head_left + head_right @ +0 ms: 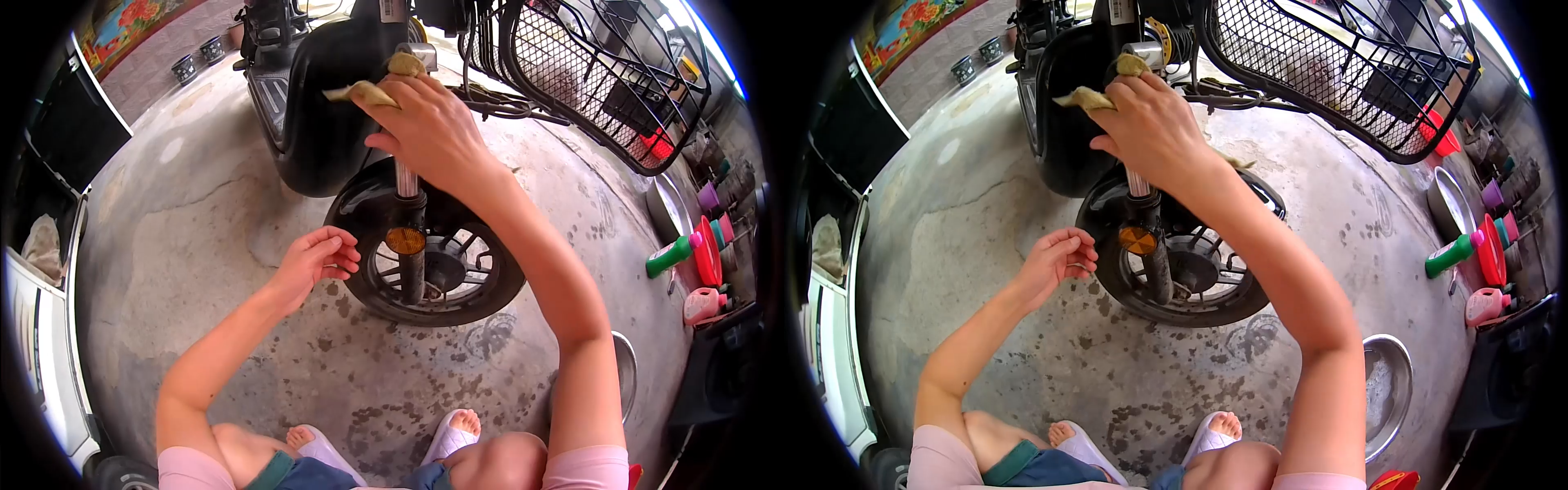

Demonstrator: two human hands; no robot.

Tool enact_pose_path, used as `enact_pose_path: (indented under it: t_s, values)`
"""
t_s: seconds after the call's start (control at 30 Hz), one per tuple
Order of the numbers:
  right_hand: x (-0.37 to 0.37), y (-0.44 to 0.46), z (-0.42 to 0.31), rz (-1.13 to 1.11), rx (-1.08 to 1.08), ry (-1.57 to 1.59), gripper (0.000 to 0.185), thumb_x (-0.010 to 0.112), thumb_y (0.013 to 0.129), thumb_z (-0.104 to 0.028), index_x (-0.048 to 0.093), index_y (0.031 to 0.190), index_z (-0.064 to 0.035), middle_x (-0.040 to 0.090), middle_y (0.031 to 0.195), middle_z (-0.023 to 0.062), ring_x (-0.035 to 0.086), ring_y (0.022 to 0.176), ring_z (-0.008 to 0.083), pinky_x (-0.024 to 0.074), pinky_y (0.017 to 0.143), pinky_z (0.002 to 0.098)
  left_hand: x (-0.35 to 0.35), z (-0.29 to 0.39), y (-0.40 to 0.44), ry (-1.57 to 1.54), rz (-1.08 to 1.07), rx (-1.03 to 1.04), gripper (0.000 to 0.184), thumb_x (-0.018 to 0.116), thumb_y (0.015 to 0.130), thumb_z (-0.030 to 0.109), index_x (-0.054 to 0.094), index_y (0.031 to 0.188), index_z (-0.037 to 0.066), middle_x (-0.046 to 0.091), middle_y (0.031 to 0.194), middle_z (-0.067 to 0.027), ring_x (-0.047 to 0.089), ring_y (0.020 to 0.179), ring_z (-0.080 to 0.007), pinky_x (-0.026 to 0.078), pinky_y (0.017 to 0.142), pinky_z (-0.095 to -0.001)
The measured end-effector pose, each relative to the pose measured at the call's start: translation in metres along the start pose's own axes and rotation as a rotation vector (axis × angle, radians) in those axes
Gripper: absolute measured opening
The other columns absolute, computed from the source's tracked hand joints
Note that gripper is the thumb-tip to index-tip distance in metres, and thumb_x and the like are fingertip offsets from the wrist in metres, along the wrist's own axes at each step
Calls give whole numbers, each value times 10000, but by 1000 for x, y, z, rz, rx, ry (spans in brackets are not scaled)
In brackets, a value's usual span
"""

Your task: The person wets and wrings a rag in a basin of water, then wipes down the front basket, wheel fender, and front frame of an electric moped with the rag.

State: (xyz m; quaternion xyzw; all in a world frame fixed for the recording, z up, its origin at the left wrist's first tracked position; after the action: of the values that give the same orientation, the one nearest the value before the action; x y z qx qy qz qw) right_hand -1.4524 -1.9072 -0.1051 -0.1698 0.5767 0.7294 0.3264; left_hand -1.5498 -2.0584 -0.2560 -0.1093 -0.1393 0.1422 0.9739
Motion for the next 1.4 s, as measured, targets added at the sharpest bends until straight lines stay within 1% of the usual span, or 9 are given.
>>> enact_pose_path:
  t_s: [0.17, 0.4, 0.57, 0.73, 0.83, 0.93, 1.1, 1.23, 1.4]
  values:
    - [14, 9, 0, -118, 68, -114, 164, 616, 754, -269, 655, 769, -110, 598, 810, 26, 548, 862, 191, 423, 804, 318, -5, -6, -1, -17, 18, -7, 162, 437, 931, 175, 536, 959, 49, 597, 851, -58, 599, 767, -135, 495, 660, -255]
    - [12, -22, -26, 273, 69, -33, 38, 598, 604, -82, 613, 631, -59, 550, 832, 41, 530, 848, 236, 437, 843, 336, 0, 10, -7, -11, 11, 31, 161, 429, 930, 162, 535, 976, 50, 598, 851, -58, 600, 760, -138, 495, 660, -257]
    - [9, -86, -29, 136, 140, 309, 116, 593, 732, -8, 604, 846, 9, 520, 1250, 104, 476, 1183, 281, 442, 929, 372, -16, -2, -14, -11, 44, 13, 161, 433, 927, 166, 535, 975, 51, 599, 864, -61, 596, 774, -139, 493, 661, -262]
    - [8, -123, 9, 347, 816, 559, 123, 520, 861, -74, 567, 934, 12, 602, 889, 147, 598, 750, 298, 485, 676, 361, 1, 20, -17, 441, 48, 253, 285, 451, 904, 177, 460, 1156, 44, 497, 1169, -110, 502, 1052, -172, 420, 874, -309]
    - [43, -102, 30, 617, 1066, 1371, 232, 464, 901, -132, 472, 1111, -35, 565, 890, 91, 542, 788, 191, 438, 713, 308, 31, 50, -10, 757, 52, 561, 475, 458, 899, 190, 297, 1322, 45, 299, 1366, -112, 318, 1249, -193, 312, 1000, -330]
    - [57, -73, 7, 581, 748, 1685, 330, 432, 893, -100, 417, 1220, -59, 489, 1130, 116, 453, 1051, 179, 353, 880, 294, 48, 75, 11, 844, 121, 727, 620, 439, 901, 255, 139, 1405, 53, 149, 1453, -115, 136, 1350, -223, 139, 1078, -356]
    - [50, -73, 32, 358, 550, 861, 353, 476, 800, -19, 452, 1150, 19, 574, 986, 234, 549, 939, 385, 441, 807, 417, 82, 118, 49, 561, 216, 877, 622, 397, 940, 268, 77, 1415, 28, 64, 1474, -102, 94, 1359, -212, 185, 1077, -350]
    - [71, -68, 46, 239, 770, 601, 201, 492, 724, -9, 519, 912, 55, 583, 857, 238, 548, 866, 408, 453, 733, 460, 77, 127, 102, 591, 353, 941, 601, 364, 956, 332, 143, 1402, -5, 136, 1462, -111, 171, 1336, -208, 184, 1073, -319]
    - [75, -64, 47, 396, 710, 655, 297, 463, 704, 12, 524, 991, 59, 582, 877, 257, 542, 873, 424, 444, 758, 458, 87, 127, 107, 536, 404, 1014, 557, 319, 967, 344, 235, 1375, -26, 267, 1415, -121, 265, 1294, -195, 188, 1065, -293]
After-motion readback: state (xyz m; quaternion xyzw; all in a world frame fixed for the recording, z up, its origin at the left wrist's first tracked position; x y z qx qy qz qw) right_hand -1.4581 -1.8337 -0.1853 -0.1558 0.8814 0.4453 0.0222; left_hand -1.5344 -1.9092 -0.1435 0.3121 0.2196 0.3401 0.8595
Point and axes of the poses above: each hand's wrist, its own y-axis towards the middle knuckle, its own x-axis out of the palm, z = x × y, the point moved 4 cm from there along y, towards the middle knuckle
